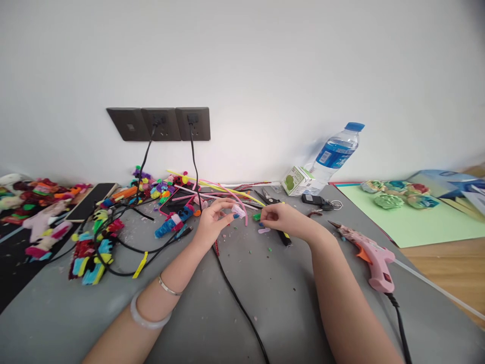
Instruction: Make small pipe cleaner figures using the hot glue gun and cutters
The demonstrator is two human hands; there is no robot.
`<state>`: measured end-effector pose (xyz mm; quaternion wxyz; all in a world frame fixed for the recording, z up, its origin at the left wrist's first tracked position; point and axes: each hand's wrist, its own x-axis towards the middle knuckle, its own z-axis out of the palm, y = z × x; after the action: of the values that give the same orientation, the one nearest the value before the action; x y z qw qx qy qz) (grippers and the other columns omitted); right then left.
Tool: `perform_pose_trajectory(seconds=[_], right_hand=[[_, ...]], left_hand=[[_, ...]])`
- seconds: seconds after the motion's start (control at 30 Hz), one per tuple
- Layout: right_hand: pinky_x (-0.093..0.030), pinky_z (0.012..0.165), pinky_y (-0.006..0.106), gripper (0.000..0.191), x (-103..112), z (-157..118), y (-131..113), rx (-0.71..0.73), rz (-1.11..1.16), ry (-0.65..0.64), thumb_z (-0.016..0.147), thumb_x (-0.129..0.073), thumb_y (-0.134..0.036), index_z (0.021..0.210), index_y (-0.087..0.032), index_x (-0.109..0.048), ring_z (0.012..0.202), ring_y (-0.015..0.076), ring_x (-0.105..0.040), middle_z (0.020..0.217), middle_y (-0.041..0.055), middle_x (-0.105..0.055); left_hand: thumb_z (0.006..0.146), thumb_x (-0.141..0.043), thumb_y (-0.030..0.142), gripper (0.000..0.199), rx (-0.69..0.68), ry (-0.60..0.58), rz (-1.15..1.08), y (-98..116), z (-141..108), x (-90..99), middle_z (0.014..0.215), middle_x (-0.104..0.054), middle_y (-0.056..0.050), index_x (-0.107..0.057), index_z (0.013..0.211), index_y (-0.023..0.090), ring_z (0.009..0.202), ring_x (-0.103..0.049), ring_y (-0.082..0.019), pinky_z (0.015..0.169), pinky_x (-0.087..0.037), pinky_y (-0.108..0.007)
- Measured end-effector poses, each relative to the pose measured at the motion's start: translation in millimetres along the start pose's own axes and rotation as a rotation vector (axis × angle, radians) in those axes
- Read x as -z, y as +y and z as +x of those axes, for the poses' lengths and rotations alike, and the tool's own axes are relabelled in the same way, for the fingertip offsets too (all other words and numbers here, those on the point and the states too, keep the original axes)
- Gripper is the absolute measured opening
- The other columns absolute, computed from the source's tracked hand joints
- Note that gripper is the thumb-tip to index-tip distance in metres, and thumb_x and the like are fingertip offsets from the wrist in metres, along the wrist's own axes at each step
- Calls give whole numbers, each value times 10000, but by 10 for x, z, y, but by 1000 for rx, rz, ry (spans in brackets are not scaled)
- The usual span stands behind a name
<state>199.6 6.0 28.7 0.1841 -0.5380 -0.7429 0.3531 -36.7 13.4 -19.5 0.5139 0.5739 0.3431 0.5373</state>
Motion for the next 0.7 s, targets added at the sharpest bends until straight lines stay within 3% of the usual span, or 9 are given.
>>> perform_pose_trajectory(seconds=[0.17,0.4,0.7], right_hand=[[-349,550,252,190,-75,5,-295,187,318,226,845,-622,-377,878,-190,-617,585,120,-451,662,-31,-515],[-353,550,251,226,-300,73,-377,262,427,200,876,-642,-408,827,-205,-554,583,113,-467,702,-30,-520],[-284,521,251,298,-319,101,-341,260,412,212,850,-684,-462,775,-209,-545,551,107,-360,621,-57,-429]], left_hand=[[753,-786,293,179,1,-20,24,44,-2,-19,1121,-685,-108,-778,900,191,1090,-620,-245,761,-498,-287],[764,-781,326,218,5,-32,29,48,-3,-27,1142,-673,-118,-784,936,191,1067,-623,-252,690,-500,-271],[747,-796,327,198,-3,-21,31,39,-3,-17,1133,-678,-116,-789,895,196,1082,-623,-260,755,-507,-301]])
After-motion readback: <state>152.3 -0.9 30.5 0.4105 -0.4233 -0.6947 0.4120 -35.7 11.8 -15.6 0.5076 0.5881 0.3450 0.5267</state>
